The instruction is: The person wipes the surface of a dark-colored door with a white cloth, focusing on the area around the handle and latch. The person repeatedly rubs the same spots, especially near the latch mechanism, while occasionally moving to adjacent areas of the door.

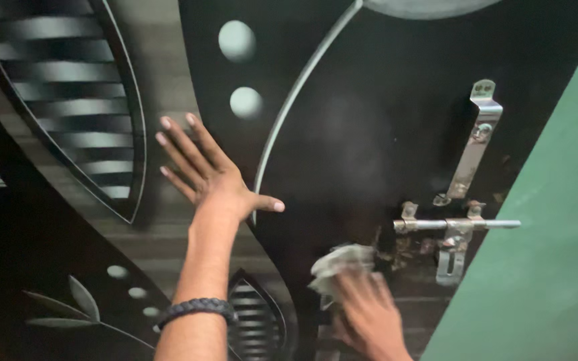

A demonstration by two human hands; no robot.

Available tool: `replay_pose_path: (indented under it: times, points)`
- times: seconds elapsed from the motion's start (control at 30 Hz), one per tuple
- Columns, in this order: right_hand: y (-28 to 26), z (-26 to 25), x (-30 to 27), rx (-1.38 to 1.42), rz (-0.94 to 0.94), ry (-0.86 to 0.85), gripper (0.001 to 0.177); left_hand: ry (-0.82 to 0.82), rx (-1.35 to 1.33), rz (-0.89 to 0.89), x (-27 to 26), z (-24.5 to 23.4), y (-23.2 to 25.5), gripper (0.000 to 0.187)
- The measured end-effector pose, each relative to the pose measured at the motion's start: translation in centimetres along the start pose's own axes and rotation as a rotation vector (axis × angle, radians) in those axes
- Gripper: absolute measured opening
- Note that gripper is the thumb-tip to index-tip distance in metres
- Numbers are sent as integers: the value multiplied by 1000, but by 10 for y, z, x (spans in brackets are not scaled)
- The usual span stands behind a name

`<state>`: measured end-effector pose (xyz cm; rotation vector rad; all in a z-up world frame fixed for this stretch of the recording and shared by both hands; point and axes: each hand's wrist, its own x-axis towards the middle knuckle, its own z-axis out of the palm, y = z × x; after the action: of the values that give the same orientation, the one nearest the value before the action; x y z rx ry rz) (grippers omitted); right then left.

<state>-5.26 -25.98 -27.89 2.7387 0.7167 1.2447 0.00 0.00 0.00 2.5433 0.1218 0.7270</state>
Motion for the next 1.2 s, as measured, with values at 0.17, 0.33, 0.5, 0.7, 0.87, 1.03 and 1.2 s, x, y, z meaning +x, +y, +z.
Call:
replay_pose_path:
  times: [0.17, 0.33, 0.5, 0.7, 0.87, 1.03, 1.2]
  points:
    - [-22, -20, 22, 131, 200, 99, 72, 19, -9, 19, 2, 4, -4, 187]
    - [-23, -11, 16, 200, 373, 227, 67, 22, -7, 44, 2, 6, -5, 187]
    - [-38, 10, -6, 162, 160, 37, 73, 38, -7, 50, 0, 5, -6, 187]
    - [-27, 16, -17, 214, 256, 70, 78, -62, 42, -36, 4, 2, -1, 187]
    - [-3, -3, -9, 264, 513, 212, 76, -29, 9, 0, 3, 1, -2, 187]
    - [2, -7, -18, 318, 543, 239, 76, -36, 24, -10, 3, 1, -1, 187]
    - [10, 8, -47, 273, 372, 170, 77, -36, 31, -7, 3, 2, -2, 187]
